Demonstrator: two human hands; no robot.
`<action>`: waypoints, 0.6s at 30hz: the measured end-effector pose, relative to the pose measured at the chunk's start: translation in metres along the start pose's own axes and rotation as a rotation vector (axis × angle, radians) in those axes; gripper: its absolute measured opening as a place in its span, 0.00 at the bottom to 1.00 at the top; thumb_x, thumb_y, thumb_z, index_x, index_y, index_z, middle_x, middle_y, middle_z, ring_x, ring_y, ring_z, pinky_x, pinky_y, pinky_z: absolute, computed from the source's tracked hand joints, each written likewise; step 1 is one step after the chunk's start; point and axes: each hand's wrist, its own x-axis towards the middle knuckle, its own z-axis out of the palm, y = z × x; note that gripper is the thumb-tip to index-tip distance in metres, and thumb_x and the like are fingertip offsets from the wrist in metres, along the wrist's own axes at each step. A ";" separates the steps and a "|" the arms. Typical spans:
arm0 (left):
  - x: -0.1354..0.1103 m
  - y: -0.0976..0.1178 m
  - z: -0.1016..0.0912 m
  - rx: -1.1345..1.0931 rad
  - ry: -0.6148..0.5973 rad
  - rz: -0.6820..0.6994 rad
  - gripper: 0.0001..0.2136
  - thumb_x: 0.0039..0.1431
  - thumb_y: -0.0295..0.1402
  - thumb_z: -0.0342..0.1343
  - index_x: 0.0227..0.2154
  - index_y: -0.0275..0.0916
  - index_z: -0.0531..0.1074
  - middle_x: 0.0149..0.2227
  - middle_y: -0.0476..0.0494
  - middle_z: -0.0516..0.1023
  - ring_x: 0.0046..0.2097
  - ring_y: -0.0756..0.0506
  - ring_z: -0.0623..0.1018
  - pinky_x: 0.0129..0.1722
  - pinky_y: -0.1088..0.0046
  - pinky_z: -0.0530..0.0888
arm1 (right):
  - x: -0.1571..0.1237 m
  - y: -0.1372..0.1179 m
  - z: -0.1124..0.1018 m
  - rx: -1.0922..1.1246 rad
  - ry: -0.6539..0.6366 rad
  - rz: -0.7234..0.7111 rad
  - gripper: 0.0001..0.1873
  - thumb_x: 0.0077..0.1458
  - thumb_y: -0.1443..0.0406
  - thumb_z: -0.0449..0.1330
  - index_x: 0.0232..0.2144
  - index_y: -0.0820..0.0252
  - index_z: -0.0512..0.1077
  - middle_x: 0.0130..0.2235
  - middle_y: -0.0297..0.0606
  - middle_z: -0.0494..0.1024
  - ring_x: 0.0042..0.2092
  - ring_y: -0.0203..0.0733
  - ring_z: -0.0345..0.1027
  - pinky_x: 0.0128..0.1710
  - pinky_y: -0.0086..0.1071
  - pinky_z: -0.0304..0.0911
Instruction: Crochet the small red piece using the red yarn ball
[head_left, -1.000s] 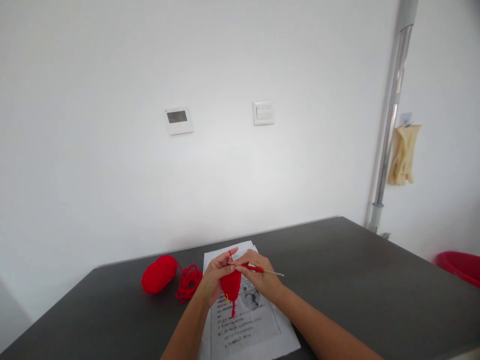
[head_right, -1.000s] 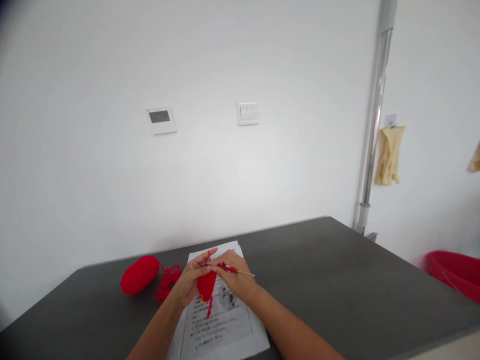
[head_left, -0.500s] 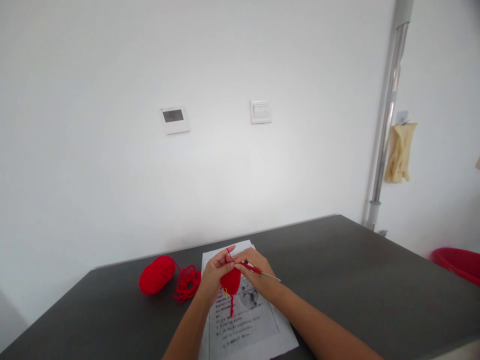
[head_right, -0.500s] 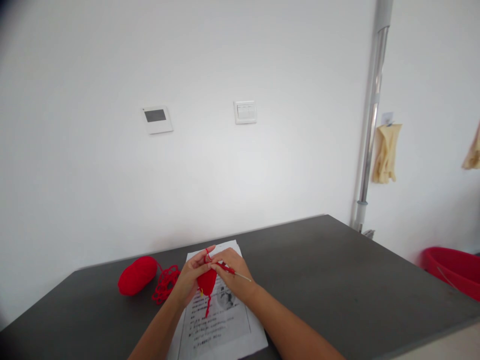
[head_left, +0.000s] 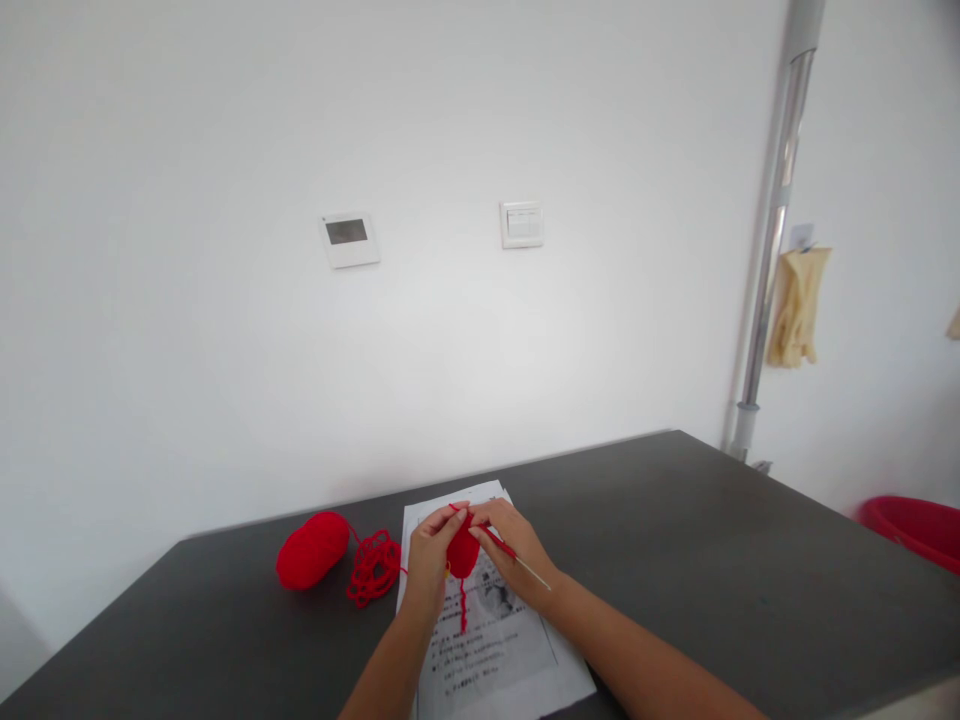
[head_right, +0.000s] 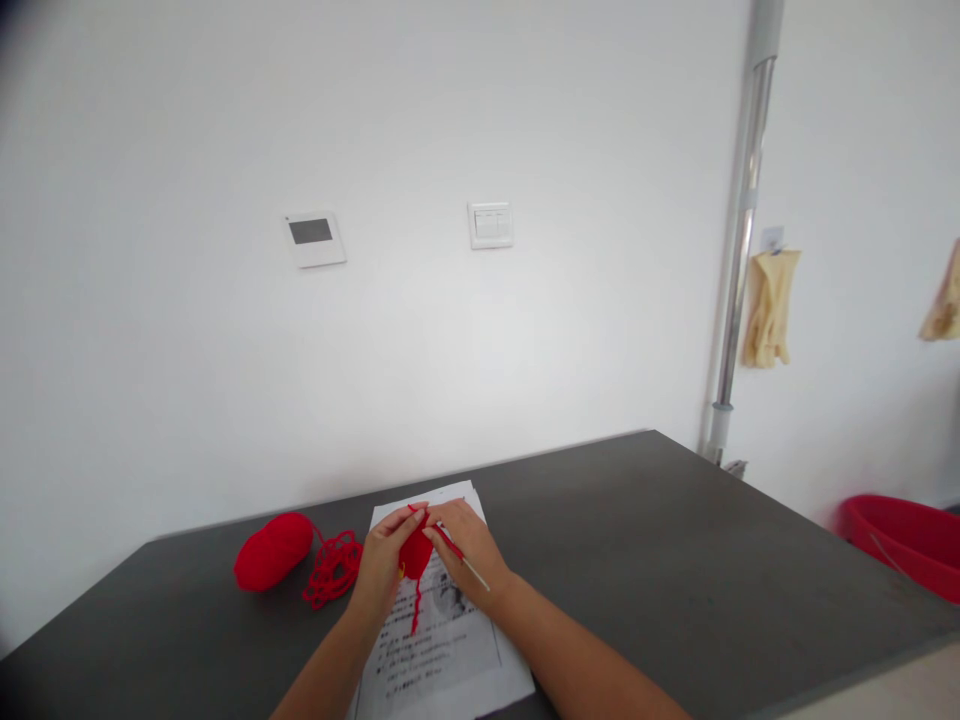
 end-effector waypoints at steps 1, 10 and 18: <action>0.000 0.000 0.000 -0.004 0.006 0.007 0.11 0.37 0.33 0.69 0.27 0.36 0.80 0.26 0.46 0.82 0.30 0.47 0.78 0.34 0.75 0.71 | 0.000 0.000 0.000 -0.012 0.002 -0.010 0.07 0.62 0.66 0.50 0.37 0.57 0.68 0.41 0.40 0.76 0.44 0.44 0.66 0.47 0.38 0.62; -0.003 0.002 0.003 -0.097 -0.027 -0.015 0.09 0.36 0.32 0.69 0.22 0.35 0.77 0.23 0.47 0.81 0.25 0.50 0.76 0.28 0.77 0.71 | 0.000 -0.006 -0.002 -0.070 0.008 -0.077 0.07 0.62 0.68 0.50 0.39 0.56 0.68 0.41 0.40 0.75 0.43 0.44 0.66 0.46 0.39 0.63; -0.001 0.006 -0.002 -0.209 -0.104 -0.193 0.07 0.40 0.29 0.67 0.24 0.32 0.77 0.23 0.46 0.80 0.26 0.50 0.76 0.29 0.77 0.71 | -0.002 0.001 0.000 -0.016 0.020 -0.124 0.07 0.61 0.69 0.52 0.40 0.55 0.68 0.43 0.40 0.76 0.45 0.43 0.67 0.48 0.39 0.64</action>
